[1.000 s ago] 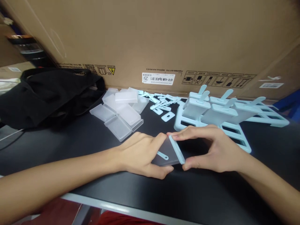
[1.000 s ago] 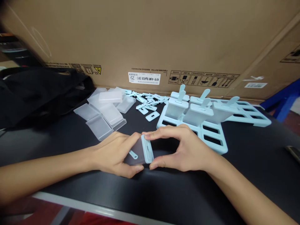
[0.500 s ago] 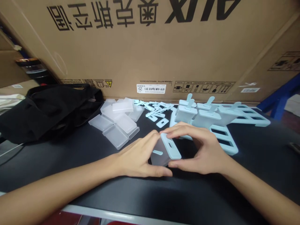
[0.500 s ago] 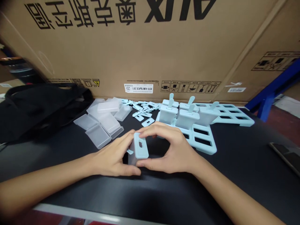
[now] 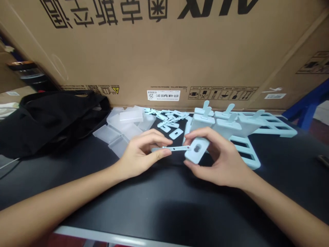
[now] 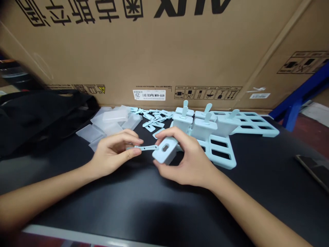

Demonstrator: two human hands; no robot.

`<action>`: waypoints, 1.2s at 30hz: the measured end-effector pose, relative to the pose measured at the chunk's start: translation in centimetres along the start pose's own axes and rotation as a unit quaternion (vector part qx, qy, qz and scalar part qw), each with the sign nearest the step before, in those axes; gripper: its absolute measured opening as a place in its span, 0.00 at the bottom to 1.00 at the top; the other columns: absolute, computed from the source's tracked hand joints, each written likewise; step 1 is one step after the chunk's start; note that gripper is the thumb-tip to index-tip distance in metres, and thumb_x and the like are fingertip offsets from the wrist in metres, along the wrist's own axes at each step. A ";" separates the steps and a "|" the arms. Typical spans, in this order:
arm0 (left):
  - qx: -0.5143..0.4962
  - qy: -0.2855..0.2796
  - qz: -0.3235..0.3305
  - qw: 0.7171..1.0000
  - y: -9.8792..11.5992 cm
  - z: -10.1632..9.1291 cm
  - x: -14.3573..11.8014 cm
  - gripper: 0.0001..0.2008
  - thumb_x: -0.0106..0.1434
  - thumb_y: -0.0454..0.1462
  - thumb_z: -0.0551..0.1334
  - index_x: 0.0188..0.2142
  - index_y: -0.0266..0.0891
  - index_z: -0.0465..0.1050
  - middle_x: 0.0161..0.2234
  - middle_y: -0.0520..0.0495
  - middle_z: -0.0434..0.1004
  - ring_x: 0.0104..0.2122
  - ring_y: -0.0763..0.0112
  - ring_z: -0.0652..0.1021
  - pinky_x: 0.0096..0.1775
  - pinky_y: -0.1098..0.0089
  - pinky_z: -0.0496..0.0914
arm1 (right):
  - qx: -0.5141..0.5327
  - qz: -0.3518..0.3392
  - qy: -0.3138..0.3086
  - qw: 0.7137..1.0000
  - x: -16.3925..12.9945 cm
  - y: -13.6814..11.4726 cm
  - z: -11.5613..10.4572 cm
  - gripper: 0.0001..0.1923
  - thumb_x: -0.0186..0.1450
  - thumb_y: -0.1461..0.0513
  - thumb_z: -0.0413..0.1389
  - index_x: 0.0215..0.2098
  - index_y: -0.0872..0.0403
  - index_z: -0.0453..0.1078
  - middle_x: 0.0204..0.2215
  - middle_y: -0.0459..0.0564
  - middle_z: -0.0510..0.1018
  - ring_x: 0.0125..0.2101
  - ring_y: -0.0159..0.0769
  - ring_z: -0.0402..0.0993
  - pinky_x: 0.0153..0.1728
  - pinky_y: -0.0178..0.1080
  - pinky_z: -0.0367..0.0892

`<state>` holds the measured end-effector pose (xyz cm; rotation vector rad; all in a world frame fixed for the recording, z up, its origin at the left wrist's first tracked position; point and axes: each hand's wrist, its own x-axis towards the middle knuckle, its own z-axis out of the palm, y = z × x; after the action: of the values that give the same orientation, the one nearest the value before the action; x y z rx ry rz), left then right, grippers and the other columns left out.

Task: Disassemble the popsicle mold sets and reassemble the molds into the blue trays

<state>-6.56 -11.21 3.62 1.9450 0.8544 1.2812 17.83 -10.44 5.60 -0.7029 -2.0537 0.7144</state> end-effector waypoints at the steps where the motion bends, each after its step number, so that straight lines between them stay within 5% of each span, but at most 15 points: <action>1: 0.001 0.008 0.013 1.000 0.2 -0.4 0.2 0.09 0.61 0.39 0.70 0.40 0.38 0.79 0.37 0.44 0.79 0.37 0.68 0.79 0.37 0.68 0.77 | -0.017 -0.001 0.000 1.000 0.0 0.1 0.0 0.23 0.57 0.68 0.63 0.49 0.47 0.68 0.39 0.47 0.77 0.39 0.39 0.77 0.42 0.42 0.74; 9: 0.121 -0.003 0.069 0.990 3.4 -3.1 2.7 0.08 0.55 0.38 0.75 0.33 0.40 0.80 0.33 0.48 0.84 0.34 0.67 0.82 0.35 0.68 0.78 | -0.010 0.015 -0.061 0.998 -0.1 0.2 0.5 0.39 0.55 0.71 0.58 0.62 0.45 0.55 0.38 0.45 0.75 0.32 0.36 0.76 0.35 0.40 0.73; 17: 0.149 -0.086 0.084 0.981 7.2 -0.9 5.1 0.07 0.59 0.42 0.73 0.33 0.44 0.81 0.33 0.50 0.84 0.33 0.66 0.82 0.36 0.67 0.77 | -0.014 0.018 -0.076 0.997 -0.2 0.1 0.5 0.36 0.53 0.70 0.59 0.58 0.46 0.56 0.42 0.46 0.76 0.37 0.38 0.77 0.38 0.39 0.72; 21: 0.180 -0.149 0.087 0.968 6.7 0.5 5.7 0.06 0.61 0.40 0.71 0.34 0.41 0.81 0.33 0.49 0.84 0.31 0.70 0.81 0.34 0.71 0.75 | 0.002 0.010 -0.071 0.997 -0.2 0.1 0.4 0.30 0.54 0.70 0.59 0.53 0.47 0.58 0.46 0.47 0.74 0.42 0.38 0.75 0.43 0.39 0.71; 27: 0.157 -0.165 0.055 0.972 5.3 0.9 5.9 0.15 0.60 0.43 0.71 0.44 0.40 0.77 0.40 0.47 0.80 0.31 0.74 0.78 0.31 0.75 0.74 | -0.009 0.027 -0.081 0.996 -0.3 0.3 0.1 0.30 0.60 0.62 0.62 0.57 0.49 0.56 0.50 0.51 0.74 0.49 0.43 0.74 0.47 0.43 0.70; 32: 0.075 -0.142 0.020 0.987 4.1 1.1 5.3 0.12 0.67 0.42 0.66 0.46 0.40 0.70 0.40 0.47 0.75 0.35 0.73 0.76 0.34 0.75 0.74 | -0.054 -0.003 -0.093 0.994 -0.2 0.5 -0.5 0.31 0.64 0.58 0.62 0.61 0.49 0.54 0.55 0.52 0.72 0.51 0.42 0.74 0.49 0.41 0.70; 36: -0.022 -0.065 0.033 0.997 2.1 2.5 4.1 0.09 0.71 0.42 0.60 0.47 0.43 0.64 0.40 0.48 0.69 0.38 0.72 0.74 0.36 0.73 0.74 | -0.127 -0.031 -0.077 0.988 0.1 0.4 -2.0 0.31 0.65 0.58 0.61 0.62 0.49 0.54 0.54 0.53 0.72 0.48 0.42 0.75 0.46 0.41 0.71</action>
<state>-2.60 -9.58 6.62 2.0119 0.6973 1.1873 19.55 -9.61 6.38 -0.7409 -2.3256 0.4887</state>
